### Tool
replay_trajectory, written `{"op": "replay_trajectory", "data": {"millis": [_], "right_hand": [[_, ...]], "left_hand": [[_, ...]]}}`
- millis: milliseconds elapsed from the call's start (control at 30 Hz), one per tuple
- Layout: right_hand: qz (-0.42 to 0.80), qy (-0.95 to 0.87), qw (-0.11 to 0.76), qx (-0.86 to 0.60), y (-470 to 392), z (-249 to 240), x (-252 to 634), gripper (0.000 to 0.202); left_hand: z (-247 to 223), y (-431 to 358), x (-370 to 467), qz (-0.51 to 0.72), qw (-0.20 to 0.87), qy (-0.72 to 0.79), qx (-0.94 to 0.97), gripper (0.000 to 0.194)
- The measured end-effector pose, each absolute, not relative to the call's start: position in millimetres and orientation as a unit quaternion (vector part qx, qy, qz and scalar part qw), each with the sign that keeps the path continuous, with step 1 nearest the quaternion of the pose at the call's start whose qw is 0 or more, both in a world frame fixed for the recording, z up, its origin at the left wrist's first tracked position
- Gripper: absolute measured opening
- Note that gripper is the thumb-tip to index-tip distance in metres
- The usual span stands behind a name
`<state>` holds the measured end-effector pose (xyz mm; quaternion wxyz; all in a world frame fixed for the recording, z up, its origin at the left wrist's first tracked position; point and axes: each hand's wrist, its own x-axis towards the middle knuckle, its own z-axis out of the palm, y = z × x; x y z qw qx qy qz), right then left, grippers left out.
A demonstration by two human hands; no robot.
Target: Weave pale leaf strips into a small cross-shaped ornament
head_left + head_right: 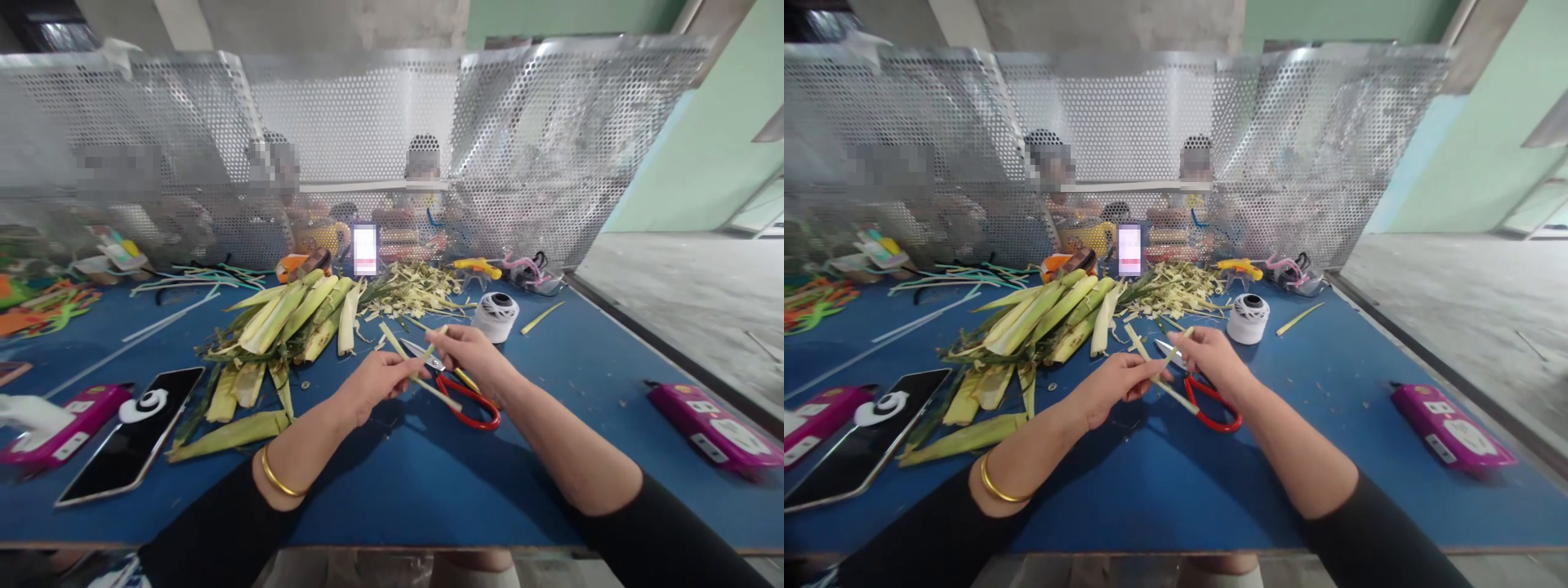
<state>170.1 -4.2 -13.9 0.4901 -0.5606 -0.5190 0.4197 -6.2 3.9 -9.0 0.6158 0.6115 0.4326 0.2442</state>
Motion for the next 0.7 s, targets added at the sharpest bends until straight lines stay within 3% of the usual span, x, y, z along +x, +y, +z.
{"op": "replay_trajectory", "data": {"millis": [100,267,333,500,567,700], "right_hand": [[0.490,-0.482,0.515,-0.511,-5,-18,165,0.044],[0.422,-0.481,0.555,-0.531,1,-24,167,0.039],[0.337,-0.524,0.554,-0.552,1,-22,171,0.034],[-0.012,-0.637,0.536,-0.553,-18,-4,170,0.021],[0.003,-0.683,0.502,-0.531,-28,-1,162,0.029],[0.173,-0.706,0.374,-0.576,-36,-14,141,0.036]], "left_hand": [[-11,3,-6,0.232,0.626,0.422,0.614,0.042],[-15,3,-6,0.252,0.638,0.415,0.598,0.038],[-14,4,-6,0.258,0.654,0.420,0.574,0.039],[-7,6,-8,0.300,0.721,0.422,0.461,0.028],[-5,7,-8,0.338,0.732,0.409,0.427,0.025],[-8,9,-6,0.426,0.712,0.407,0.382,0.032]]}}
